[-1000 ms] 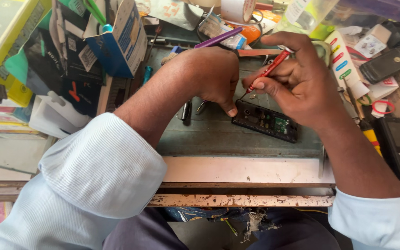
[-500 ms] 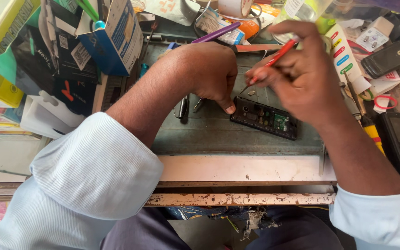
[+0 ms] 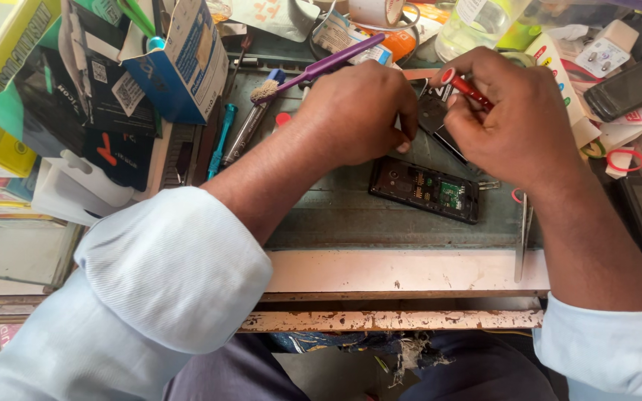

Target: The person uses a screwdriver and tweezers to remove screws and adjust components on a circuit board. They then place the circuit board into a black plastic phone housing and use a screwdriver to secure it with screws.

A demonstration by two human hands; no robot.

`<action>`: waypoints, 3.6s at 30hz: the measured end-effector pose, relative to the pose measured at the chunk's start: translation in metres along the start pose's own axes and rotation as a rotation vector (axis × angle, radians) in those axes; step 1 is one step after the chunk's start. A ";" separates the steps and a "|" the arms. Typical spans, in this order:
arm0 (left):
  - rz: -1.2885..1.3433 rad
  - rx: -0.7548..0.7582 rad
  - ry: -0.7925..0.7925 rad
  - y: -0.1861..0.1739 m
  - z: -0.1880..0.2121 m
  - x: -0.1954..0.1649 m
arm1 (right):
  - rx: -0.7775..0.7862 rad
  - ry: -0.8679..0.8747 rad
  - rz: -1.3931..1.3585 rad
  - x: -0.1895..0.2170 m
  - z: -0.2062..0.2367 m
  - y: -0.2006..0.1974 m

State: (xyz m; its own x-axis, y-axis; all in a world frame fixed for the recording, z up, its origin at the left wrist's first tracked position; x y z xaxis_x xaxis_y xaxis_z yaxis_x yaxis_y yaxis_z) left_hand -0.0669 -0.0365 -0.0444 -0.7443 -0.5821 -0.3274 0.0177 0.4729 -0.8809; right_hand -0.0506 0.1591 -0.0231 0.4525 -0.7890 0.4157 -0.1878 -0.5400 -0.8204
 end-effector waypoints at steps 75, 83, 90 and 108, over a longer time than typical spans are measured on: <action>0.109 -0.197 0.078 -0.003 -0.001 0.009 | 0.246 0.032 -0.018 -0.014 -0.001 0.011; 0.178 -0.333 0.118 -0.010 -0.002 0.004 | 0.213 0.154 -0.021 -0.016 0.000 0.009; 0.133 -0.412 0.142 -0.015 -0.001 0.004 | 0.294 0.212 -0.325 -0.025 -0.002 0.012; 0.288 -0.426 0.176 0.005 -0.009 0.026 | -0.109 -0.032 -0.597 -0.053 0.001 -0.005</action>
State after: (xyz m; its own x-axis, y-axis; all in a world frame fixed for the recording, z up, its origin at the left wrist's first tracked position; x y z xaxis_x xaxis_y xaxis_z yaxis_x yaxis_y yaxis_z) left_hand -0.0923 -0.0429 -0.0539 -0.8505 -0.2872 -0.4406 -0.0077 0.8444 -0.5356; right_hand -0.0730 0.2035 -0.0416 0.5327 -0.3325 0.7782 0.0190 -0.9146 -0.4038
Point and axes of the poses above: each hand's wrist, its own z-axis away from the middle knuckle, its own y-axis out of the palm, x = y × z, the point moved 2 cm from there along -z, towards the middle knuckle, and after that the axes turned 14 degrees about y, right-handed, at the moved point
